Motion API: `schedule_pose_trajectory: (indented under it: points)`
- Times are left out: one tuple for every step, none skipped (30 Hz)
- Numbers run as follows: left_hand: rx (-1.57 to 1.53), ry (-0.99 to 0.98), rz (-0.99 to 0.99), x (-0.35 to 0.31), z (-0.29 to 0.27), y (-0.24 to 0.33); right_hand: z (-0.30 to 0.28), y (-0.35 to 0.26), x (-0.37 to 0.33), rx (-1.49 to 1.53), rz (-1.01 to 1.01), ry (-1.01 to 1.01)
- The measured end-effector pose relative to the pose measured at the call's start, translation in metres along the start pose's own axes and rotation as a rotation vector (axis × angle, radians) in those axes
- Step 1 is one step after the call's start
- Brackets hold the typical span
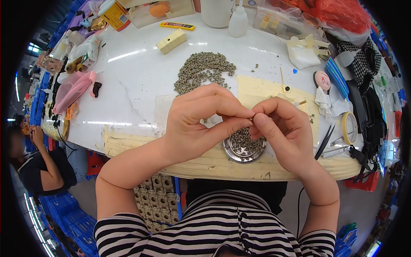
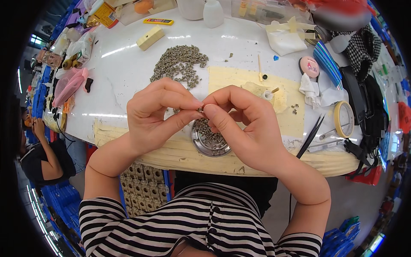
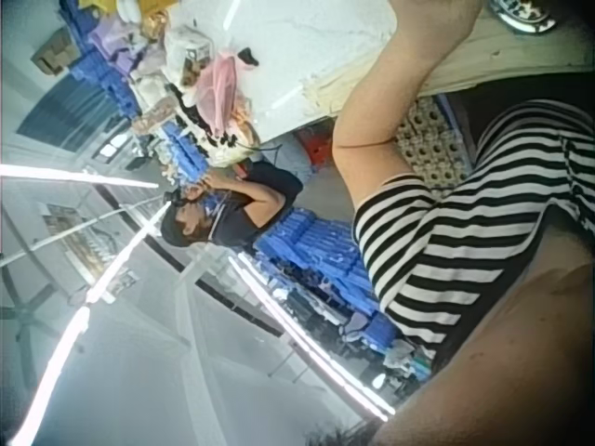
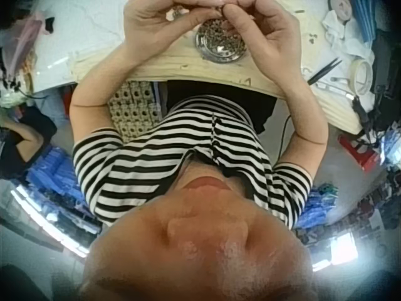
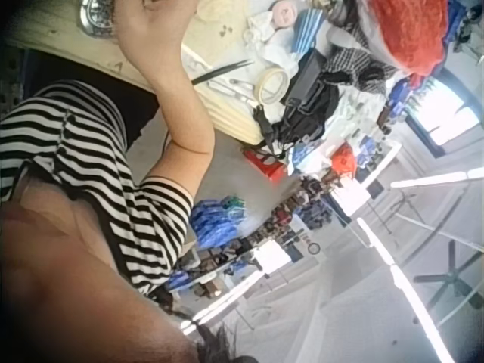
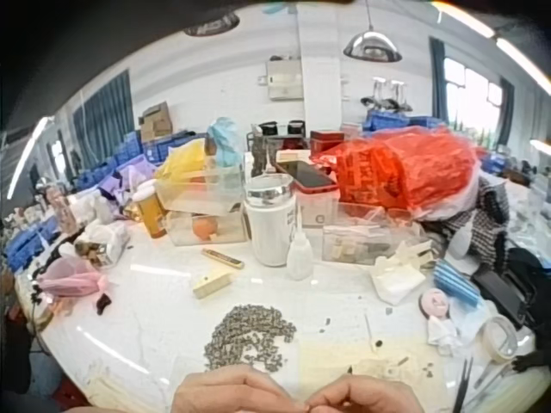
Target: The person picks small metal rings and components from a pile on the table and places them into a small metal dish by hand.
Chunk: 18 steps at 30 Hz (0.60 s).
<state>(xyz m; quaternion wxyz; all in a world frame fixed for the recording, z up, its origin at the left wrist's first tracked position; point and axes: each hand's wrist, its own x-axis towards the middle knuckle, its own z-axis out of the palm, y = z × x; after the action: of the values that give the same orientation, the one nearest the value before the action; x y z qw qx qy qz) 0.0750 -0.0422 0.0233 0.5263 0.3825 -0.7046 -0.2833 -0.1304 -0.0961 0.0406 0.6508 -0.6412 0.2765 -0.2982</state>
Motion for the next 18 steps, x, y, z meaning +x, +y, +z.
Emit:
schedule_pose_trajectory:
  points:
    - [-0.005, 0.006, -0.012, -0.0001, 0.0001, 0.0004, -0.0004, 0.0008, -0.0001, 0.008, -0.005, 0.006]
    - [-0.011, 0.012, -0.023, 0.0, 0.0002, 0.0009, -0.0007, 0.0011, -0.0001, 0.015, -0.01, 0.012]
    - [-0.013, 0.018, -0.038, -0.0003, 0.0003, 0.0015, -0.0007, 0.0006, -0.0003, 0.006, -0.019, 0.026]
    - [-0.014, 0.025, -0.053, -0.0008, 0.0005, 0.0022, -0.0005, -0.0004, -0.0007, -0.003, -0.029, 0.04]
    - [-0.016, 0.031, -0.068, -0.0012, 0.0005, 0.0024, -0.0003, -0.0008, -0.0011, -0.012, -0.039, 0.054]
    - [-0.017, 0.031, -0.08, -0.0014, 0.0004, 0.0023, 0.0, -0.0003, -0.0013, -0.025, -0.062, 0.068]
    - [-0.019, 0.03, -0.092, -0.0015, 0.0, 0.0021, 0.0005, 0.0005, -0.0013, -0.037, -0.084, 0.082]
    - [-0.02, 0.03, -0.103, -0.0016, -0.0005, 0.002, 0.0009, 0.0011, -0.0013, -0.049, -0.107, 0.096]
    - [-0.024, 0.027, -0.103, -0.0019, -0.0009, 0.0016, 0.0007, 0.0018, -0.0014, -0.06, -0.107, 0.085]
    - [-0.028, 0.025, -0.102, -0.0025, -0.0011, 0.0009, 0.0002, 0.0026, -0.0016, -0.071, -0.108, 0.074]
    - [-0.032, 0.022, -0.101, -0.0029, -0.0012, 0.0002, -0.0002, 0.0031, -0.0018, -0.082, -0.108, 0.064]
    - [-0.033, 0.018, -0.096, -0.0031, -0.0012, -0.0002, 0.0003, 0.0034, -0.0019, -0.081, -0.106, 0.065]
    - [-0.034, 0.013, -0.09, -0.0032, -0.0012, -0.0005, 0.0012, 0.0035, -0.002, -0.08, -0.105, 0.066]
    - [-0.035, 0.01, -0.084, -0.0033, -0.0013, -0.0006, 0.0017, 0.0036, -0.0019, -0.08, -0.103, 0.067]
    - [-0.034, 0.011, -0.083, -0.003, -0.0013, -0.0005, 0.0018, 0.0033, -0.0018, -0.086, -0.106, 0.071]
    - [-0.034, 0.011, -0.082, -0.0024, -0.0012, -0.0001, 0.0018, 0.0028, -0.0017, -0.092, -0.109, 0.075]
    - [-0.033, 0.012, -0.08, -0.0021, -0.0012, 0.0002, 0.0019, 0.0025, -0.0015, -0.098, -0.112, 0.079]
    - [-0.035, 0.014, -0.086, -0.0023, -0.0009, 0.0004, 0.0018, 0.0024, -0.0014, -0.1, -0.115, 0.072]
